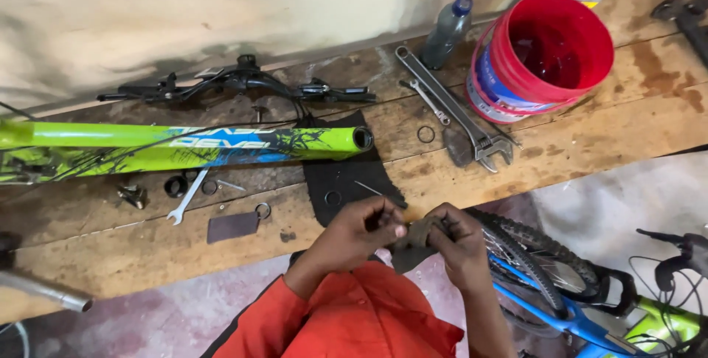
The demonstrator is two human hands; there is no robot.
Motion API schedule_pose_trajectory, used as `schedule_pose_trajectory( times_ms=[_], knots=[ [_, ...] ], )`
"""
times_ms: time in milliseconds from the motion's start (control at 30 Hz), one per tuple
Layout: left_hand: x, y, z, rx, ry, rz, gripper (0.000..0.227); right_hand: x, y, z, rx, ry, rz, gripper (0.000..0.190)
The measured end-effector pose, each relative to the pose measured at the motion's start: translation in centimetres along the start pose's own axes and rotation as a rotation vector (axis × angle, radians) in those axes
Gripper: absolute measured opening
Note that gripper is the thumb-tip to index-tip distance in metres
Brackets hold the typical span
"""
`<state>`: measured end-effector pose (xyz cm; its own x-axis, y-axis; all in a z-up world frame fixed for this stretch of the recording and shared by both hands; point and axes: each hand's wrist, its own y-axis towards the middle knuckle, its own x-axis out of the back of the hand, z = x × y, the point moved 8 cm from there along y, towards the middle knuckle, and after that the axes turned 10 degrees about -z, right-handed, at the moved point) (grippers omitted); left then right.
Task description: Cleaning and greasing the headset area of a bicycle frame using a pick tool and a cloth on a workbench.
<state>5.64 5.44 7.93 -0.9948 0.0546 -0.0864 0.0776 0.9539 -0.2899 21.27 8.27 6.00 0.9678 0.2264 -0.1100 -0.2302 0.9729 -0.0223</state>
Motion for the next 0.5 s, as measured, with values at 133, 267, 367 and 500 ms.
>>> schedule_pose_trajectory(
  times_ms=[133,267,367,500],
  knots=[
    [-0.2,0.3,0.2,-0.053,0.167,-0.114,0.005,-0.1,0.1,-0.2,-0.066,-0.109,0.072,0.025],
    [0.6,0.0,-0.8,-0.101,0.218,-0.253,0.010,-1.8,0.0,-0.4,-0.233,-0.043,0.080,0.031],
    [2.1,-0.1,-2.1,-0.237,0.317,-0.335,0.013,-0.8,0.6,-1.3,-0.210,-0.094,-0.089,0.014],
    [7.6,-0.5,-5.0,-0.647,0.720,-0.644,0.017,0.5,1.4,-1.4,-0.089,-0.081,-0.215,0.012]
  ],
)
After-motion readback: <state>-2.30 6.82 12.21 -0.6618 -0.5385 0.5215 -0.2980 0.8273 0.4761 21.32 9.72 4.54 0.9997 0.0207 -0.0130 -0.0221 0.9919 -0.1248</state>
